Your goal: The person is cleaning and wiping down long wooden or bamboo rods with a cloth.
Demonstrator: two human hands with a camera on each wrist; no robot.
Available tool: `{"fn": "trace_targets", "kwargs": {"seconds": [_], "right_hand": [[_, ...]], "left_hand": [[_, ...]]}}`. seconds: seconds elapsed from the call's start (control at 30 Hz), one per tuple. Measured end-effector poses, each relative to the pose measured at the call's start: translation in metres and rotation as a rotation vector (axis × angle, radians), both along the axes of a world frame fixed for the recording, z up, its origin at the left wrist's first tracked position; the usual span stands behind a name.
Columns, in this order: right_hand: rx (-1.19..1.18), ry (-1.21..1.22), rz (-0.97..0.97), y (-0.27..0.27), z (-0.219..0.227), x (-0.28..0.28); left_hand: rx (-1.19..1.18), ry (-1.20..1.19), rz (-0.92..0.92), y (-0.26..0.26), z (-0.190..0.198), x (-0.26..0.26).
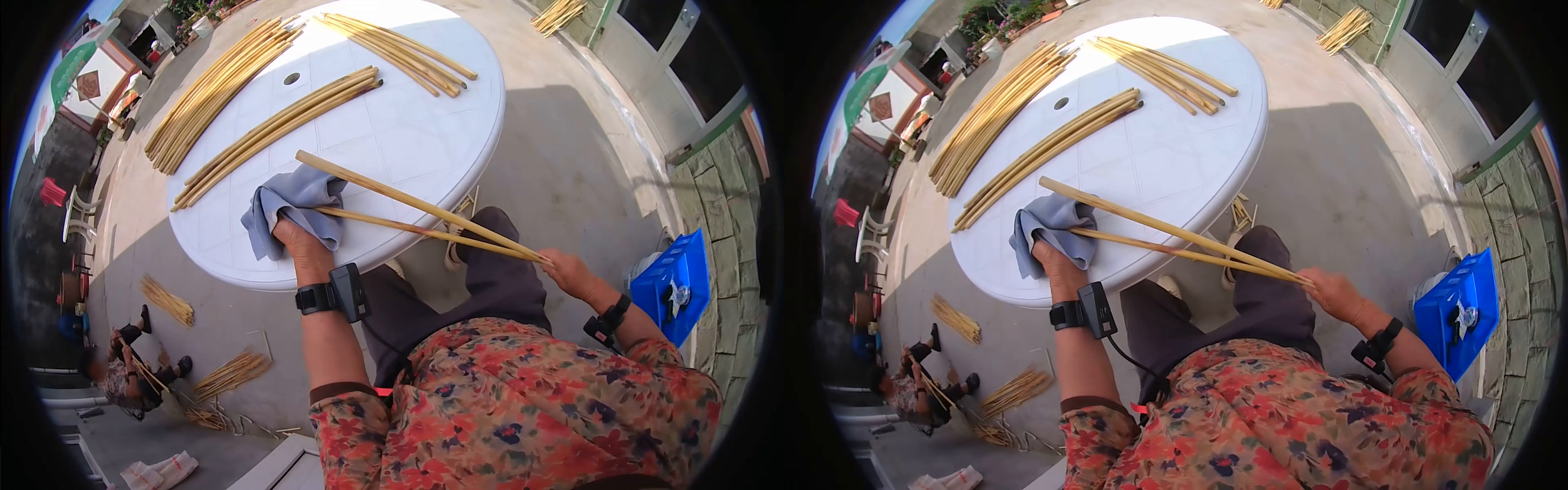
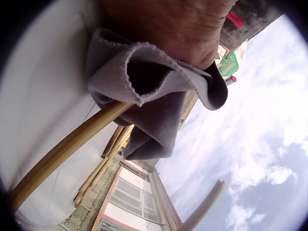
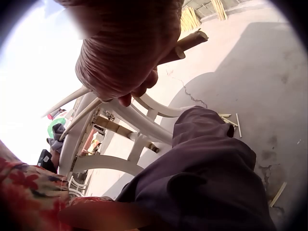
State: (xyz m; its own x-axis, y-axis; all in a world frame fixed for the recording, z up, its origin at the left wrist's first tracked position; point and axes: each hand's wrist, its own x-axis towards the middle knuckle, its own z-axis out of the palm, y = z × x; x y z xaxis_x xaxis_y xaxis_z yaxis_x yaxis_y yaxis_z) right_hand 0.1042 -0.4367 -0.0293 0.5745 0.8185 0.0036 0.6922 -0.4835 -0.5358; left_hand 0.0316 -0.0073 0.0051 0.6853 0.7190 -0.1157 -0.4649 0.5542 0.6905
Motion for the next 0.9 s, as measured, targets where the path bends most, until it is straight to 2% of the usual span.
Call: {"fn": "trace_targets", "kwargs": {"seconds": [0.03, 0.07, 0.17, 0.2, 0.27, 0.33, 0.37, 0.43, 0.57, 0.63, 0.67, 0.73, 0.77, 0.83, 0.87, 0.9], "right_hand": [[0.006, -0.005, -0.013, -0.007, -0.003, 0.000], [0.005, -0.002, -0.015, -0.014, -0.008, 0.000], [-0.015, -0.010, -0.070, -0.035, -0.019, -0.005], [-0.009, -0.023, -0.088, -0.040, -0.021, -0.007], [0.008, -0.032, -0.103, -0.050, -0.028, -0.010], [-0.010, 0.063, -0.272, -0.057, -0.034, -0.017], [0.000, 0.067, -0.269, -0.057, -0.037, -0.017], [0.126, 0.222, -0.474, -0.053, -0.034, -0.016], [0.246, 0.165, -0.436, -0.016, -0.016, -0.002], [0.290, 0.054, -0.349, 0.018, 0.003, 0.004], [0.311, 0.012, -0.313, 0.038, 0.016, 0.006], [0.346, -0.051, -0.247, 0.075, 0.035, 0.013], [0.361, -0.075, -0.216, 0.093, 0.041, 0.017], [0.366, -0.120, -0.148, 0.131, 0.057, 0.024], [0.365, -0.163, -0.089, 0.147, 0.064, 0.026], [0.363, -0.169, -0.082, 0.161, 0.068, 0.028]], "left_hand": [[-0.037, 0.014, 0.053, 0.002, -0.001, 0.002], [-0.067, -0.089, 0.003, 0.008, -0.005, 0.002], [-0.011, -0.124, -0.066, 0.014, -0.009, -0.001], [-0.023, -0.063, -0.007, 0.012, -0.006, 0.000], [0.005, -0.109, -0.030, 0.026, -0.023, 0.003], [0.038, -0.152, -0.052, 0.026, -0.021, 0.001], [0.004, -0.133, -0.047, 0.023, -0.021, -0.002], [-0.016, -0.117, -0.038, 0.022, -0.015, -0.008], [1.525, 0.777, 0.199, 0.033, -0.029, -0.007], [2.261, 1.259, 0.342, 0.036, -0.035, -0.005], [2.261, 1.260, 0.352, 0.035, -0.034, -0.006], [2.261, 1.073, 0.480, 0.030, -0.035, -0.007], [2.259, 1.079, 0.488, 0.029, -0.034, -0.007], [2.198, 1.130, 0.390, 0.025, -0.031, -0.006], [2.192, 1.132, 0.399, 0.022, -0.029, -0.006], [2.149, 1.155, 0.312, 0.015, -0.021, -0.006]]}}
